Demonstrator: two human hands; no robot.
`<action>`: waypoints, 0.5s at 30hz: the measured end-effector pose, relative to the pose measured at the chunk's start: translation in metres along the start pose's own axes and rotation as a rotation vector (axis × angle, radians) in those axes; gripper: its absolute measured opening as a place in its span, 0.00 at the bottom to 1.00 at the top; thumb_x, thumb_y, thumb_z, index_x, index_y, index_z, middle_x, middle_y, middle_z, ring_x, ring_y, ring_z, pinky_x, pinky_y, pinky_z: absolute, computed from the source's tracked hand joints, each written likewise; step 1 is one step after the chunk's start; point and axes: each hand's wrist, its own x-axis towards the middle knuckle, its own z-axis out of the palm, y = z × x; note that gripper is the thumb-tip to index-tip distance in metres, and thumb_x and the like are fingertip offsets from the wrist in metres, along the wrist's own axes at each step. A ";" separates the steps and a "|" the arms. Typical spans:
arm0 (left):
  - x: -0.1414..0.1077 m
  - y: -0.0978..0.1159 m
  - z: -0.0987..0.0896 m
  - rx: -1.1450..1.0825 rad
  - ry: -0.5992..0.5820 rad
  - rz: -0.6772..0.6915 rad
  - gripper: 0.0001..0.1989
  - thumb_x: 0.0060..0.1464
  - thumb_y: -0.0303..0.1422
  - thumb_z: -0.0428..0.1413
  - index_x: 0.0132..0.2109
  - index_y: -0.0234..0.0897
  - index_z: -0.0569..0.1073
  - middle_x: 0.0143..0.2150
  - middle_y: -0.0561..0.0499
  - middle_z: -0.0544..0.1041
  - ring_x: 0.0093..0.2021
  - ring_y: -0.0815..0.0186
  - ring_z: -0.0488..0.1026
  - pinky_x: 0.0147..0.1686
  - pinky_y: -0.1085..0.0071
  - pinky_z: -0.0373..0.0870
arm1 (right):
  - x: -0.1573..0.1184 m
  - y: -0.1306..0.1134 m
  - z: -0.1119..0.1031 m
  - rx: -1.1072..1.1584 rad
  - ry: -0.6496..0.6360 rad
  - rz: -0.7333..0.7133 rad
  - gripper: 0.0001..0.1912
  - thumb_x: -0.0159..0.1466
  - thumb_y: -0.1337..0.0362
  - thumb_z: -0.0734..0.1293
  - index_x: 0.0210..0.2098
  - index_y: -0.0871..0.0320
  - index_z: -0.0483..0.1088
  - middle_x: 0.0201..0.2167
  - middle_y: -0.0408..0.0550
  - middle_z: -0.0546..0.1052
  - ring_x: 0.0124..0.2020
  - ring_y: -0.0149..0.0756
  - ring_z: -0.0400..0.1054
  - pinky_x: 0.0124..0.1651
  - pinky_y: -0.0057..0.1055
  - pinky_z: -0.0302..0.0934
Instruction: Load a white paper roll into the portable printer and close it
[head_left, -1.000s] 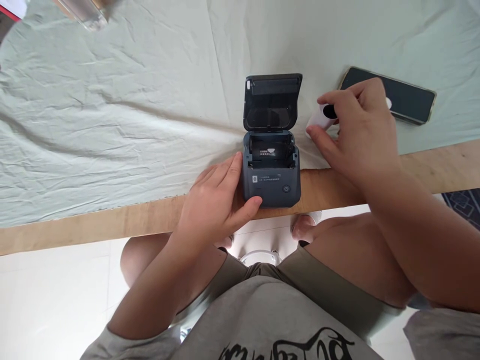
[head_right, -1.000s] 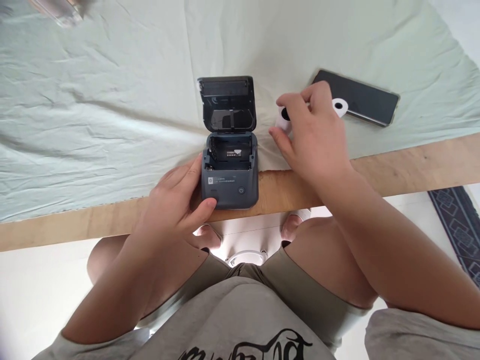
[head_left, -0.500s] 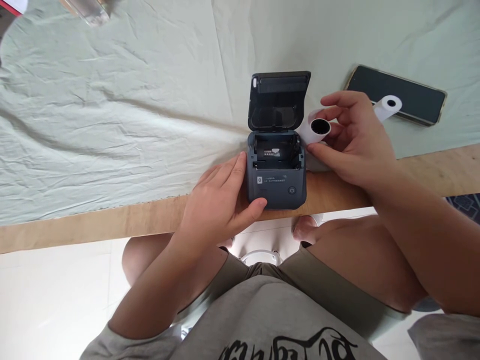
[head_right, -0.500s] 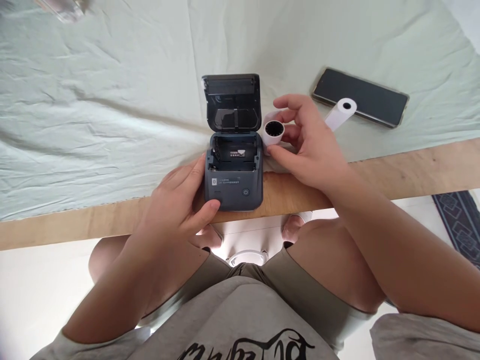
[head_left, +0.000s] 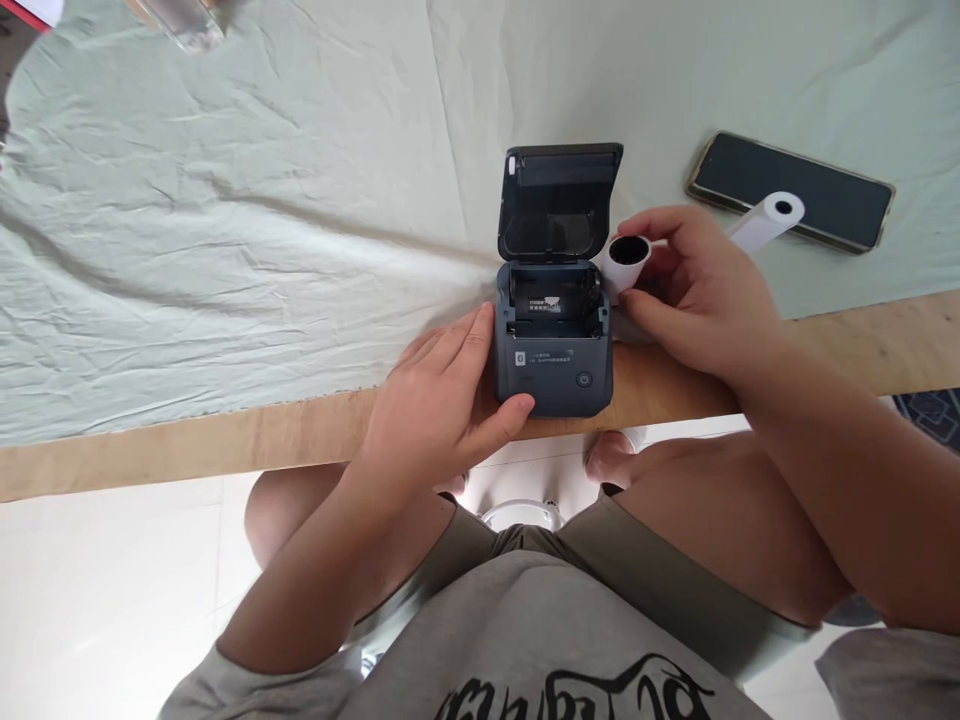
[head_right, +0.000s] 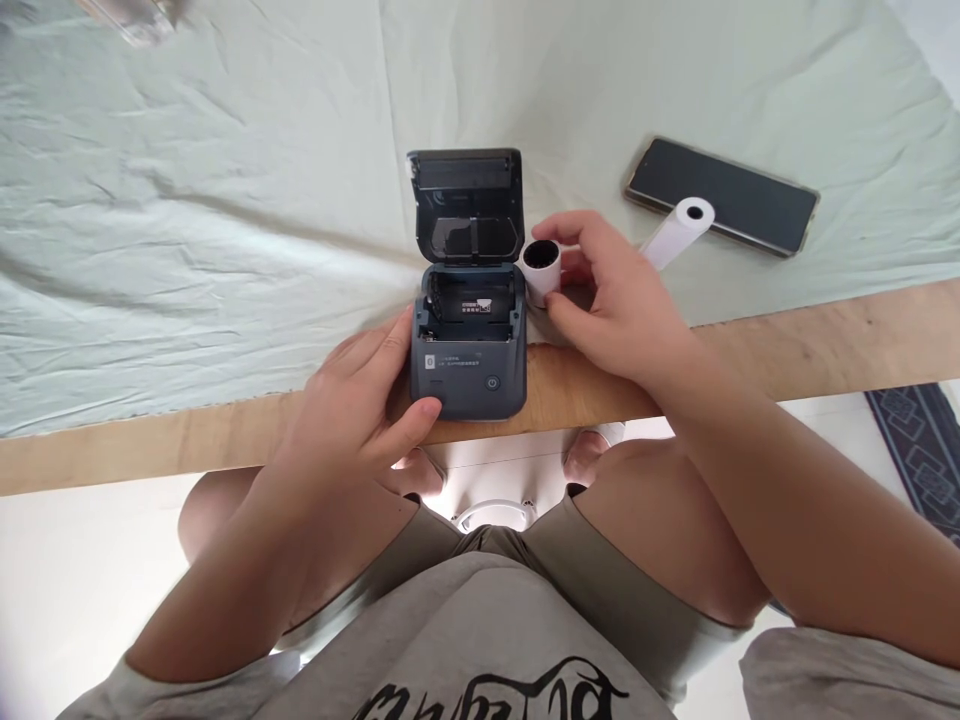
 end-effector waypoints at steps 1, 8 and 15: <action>0.000 0.000 0.000 -0.001 -0.001 -0.002 0.44 0.75 0.56 0.50 0.81 0.27 0.62 0.77 0.31 0.75 0.75 0.40 0.75 0.76 0.44 0.71 | 0.000 0.000 0.000 -0.038 0.011 -0.028 0.26 0.63 0.63 0.72 0.61 0.44 0.72 0.56 0.49 0.81 0.48 0.42 0.79 0.52 0.43 0.78; 0.000 0.002 -0.001 0.007 -0.004 -0.011 0.42 0.74 0.55 0.50 0.82 0.29 0.62 0.74 0.33 0.78 0.75 0.39 0.75 0.75 0.42 0.72 | -0.001 0.002 -0.001 0.043 -0.005 -0.009 0.27 0.70 0.62 0.68 0.68 0.43 0.69 0.54 0.47 0.83 0.47 0.42 0.81 0.54 0.47 0.79; 0.001 0.001 -0.001 0.017 0.000 0.009 0.43 0.74 0.54 0.51 0.81 0.26 0.63 0.77 0.31 0.76 0.75 0.40 0.75 0.76 0.45 0.72 | 0.001 0.004 0.000 -0.096 0.013 -0.108 0.20 0.64 0.62 0.73 0.56 0.46 0.80 0.51 0.50 0.82 0.54 0.51 0.80 0.59 0.56 0.77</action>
